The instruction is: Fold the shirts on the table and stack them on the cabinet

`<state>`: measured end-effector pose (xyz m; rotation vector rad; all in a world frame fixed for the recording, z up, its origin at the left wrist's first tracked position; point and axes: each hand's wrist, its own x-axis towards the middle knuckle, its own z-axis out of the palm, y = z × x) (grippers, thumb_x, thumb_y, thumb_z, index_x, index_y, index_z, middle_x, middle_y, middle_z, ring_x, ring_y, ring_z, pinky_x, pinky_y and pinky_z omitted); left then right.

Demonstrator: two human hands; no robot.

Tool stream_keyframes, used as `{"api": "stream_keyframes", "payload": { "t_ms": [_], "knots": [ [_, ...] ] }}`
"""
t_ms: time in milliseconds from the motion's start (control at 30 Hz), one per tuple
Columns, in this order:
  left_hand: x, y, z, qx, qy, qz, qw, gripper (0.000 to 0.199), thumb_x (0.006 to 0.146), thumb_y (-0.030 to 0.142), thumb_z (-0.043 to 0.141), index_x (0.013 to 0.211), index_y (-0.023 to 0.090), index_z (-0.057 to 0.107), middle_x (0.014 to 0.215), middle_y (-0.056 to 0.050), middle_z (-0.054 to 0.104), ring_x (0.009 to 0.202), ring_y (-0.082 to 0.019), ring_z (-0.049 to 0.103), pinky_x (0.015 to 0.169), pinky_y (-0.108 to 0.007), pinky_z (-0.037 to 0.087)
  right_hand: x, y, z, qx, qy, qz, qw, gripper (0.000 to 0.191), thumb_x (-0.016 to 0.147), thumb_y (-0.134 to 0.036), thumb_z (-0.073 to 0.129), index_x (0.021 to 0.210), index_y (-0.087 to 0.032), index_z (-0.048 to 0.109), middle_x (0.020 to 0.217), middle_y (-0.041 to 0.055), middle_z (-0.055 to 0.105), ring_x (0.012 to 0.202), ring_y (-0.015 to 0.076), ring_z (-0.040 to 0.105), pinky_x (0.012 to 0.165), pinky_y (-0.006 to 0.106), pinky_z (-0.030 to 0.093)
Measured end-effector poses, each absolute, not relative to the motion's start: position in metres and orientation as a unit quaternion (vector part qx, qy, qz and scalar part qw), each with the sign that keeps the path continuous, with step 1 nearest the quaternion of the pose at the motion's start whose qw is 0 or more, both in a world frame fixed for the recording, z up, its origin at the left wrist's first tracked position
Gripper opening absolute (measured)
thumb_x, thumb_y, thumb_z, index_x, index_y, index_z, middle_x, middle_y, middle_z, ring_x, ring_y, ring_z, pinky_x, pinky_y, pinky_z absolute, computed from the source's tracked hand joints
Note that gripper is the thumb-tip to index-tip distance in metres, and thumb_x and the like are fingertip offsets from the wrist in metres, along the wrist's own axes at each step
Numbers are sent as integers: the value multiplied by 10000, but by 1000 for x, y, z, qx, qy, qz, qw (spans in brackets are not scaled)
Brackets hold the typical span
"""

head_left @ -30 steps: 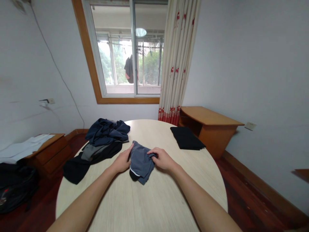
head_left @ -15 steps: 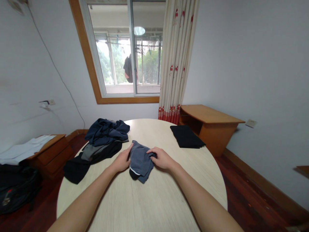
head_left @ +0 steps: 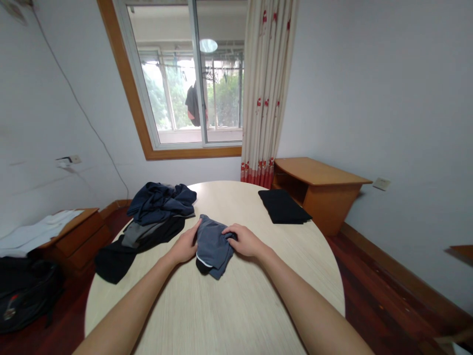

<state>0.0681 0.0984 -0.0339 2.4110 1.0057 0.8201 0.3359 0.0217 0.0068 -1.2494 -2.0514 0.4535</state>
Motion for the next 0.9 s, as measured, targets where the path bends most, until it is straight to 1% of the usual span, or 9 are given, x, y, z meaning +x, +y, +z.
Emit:
{"api": "stream_keyframes", "payload": {
  "t_ms": [133,367,500,633,900],
  "knots": [
    [67,99,-35,862,355,300,202,850,834,276,629,1573,168,225,1546,-168,403,1384,-322,443,1153,-501,347,336,21,7,-480,-792,171,337,364,784,-65,603,1111,-186,707,1068,91,688,1014,215,638,947,352,473],
    [67,100,-35,865,354,294,201,852,829,266,620,1572,152,218,1558,-171,380,1400,-310,425,1170,-492,323,337,22,5,-481,-791,173,336,375,785,-77,603,1126,-197,703,1069,85,685,1009,210,640,948,346,476],
    [67,99,-32,866,357,287,201,869,827,255,622,1579,166,196,1552,-161,395,1391,-313,436,1163,-505,331,337,22,6,-482,-791,176,333,384,783,-78,606,1132,-204,701,1078,84,686,1011,215,638,949,351,472],
    [67,99,-31,866,363,278,201,871,828,257,614,1581,158,187,1558,-167,383,1396,-317,428,1163,-505,330,337,22,6,-479,-796,174,327,381,786,-83,599,1137,-193,700,1088,94,688,1022,226,634,956,361,469],
    [66,101,-33,864,359,288,203,877,822,258,627,1581,185,195,1551,-148,403,1392,-315,434,1160,-503,335,337,24,5,-480,-796,171,328,384,788,-96,609,1142,-215,700,1078,78,688,996,215,636,937,344,474]
  ]
}}
